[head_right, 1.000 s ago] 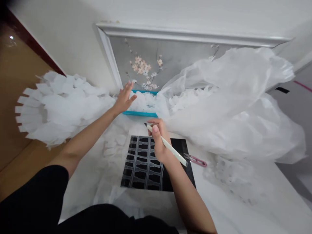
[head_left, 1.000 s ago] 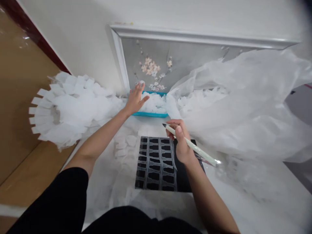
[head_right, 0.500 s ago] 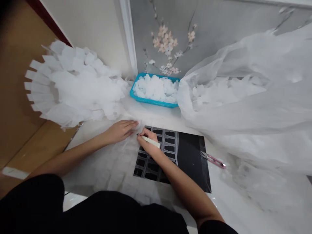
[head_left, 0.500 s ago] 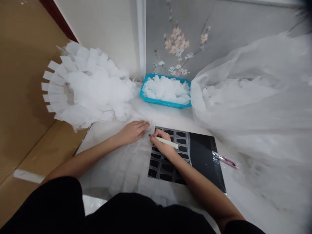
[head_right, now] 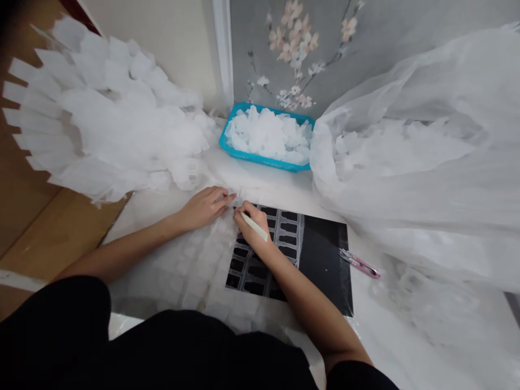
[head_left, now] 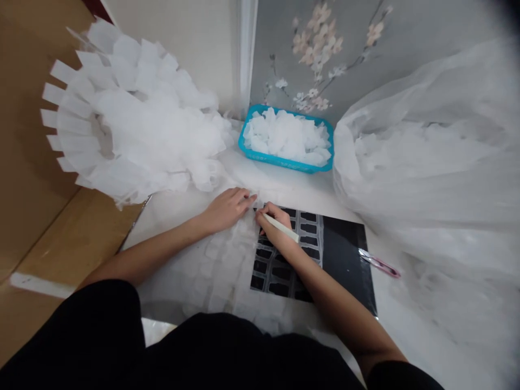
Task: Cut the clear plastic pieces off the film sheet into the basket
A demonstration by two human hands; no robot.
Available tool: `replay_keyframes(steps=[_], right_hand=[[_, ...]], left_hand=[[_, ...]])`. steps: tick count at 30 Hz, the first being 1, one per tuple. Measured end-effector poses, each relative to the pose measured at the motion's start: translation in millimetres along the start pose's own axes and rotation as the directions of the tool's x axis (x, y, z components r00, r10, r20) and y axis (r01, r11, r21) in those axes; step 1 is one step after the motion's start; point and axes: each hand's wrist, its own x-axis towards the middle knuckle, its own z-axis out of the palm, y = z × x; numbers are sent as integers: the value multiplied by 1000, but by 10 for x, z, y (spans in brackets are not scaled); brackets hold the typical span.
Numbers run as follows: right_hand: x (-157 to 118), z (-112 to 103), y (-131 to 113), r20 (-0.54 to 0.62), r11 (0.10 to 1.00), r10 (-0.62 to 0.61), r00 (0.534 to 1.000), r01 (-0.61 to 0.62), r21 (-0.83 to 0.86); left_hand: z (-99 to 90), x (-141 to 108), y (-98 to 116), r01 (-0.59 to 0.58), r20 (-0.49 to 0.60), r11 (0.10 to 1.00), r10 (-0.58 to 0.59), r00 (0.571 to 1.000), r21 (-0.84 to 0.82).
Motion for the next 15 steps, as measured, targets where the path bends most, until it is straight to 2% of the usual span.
replay_keyframes(steps=[3, 7, 12, 15], right_hand=[[-12, -33, -31, 10, 1000, 19, 1000, -19, -4], [-92, -124, -64, 84, 998, 58, 995, -58, -2], [-244, -193, -60, 136, 990, 137, 981, -138, -1], [-305, -188, -54, 131, 992, 122, 984, -124, 3]], left_hand=[[-98, 10, -40, -61, -2, 998, 61, 998, -8], [-278, -7, -80, -164, 58, 970, 177, 982, -182], [-347, -36, -2, -104, 248, 967, 163, 955, -233], [-285, -49, 59, -76, 254, 974, 130, 958, -213]])
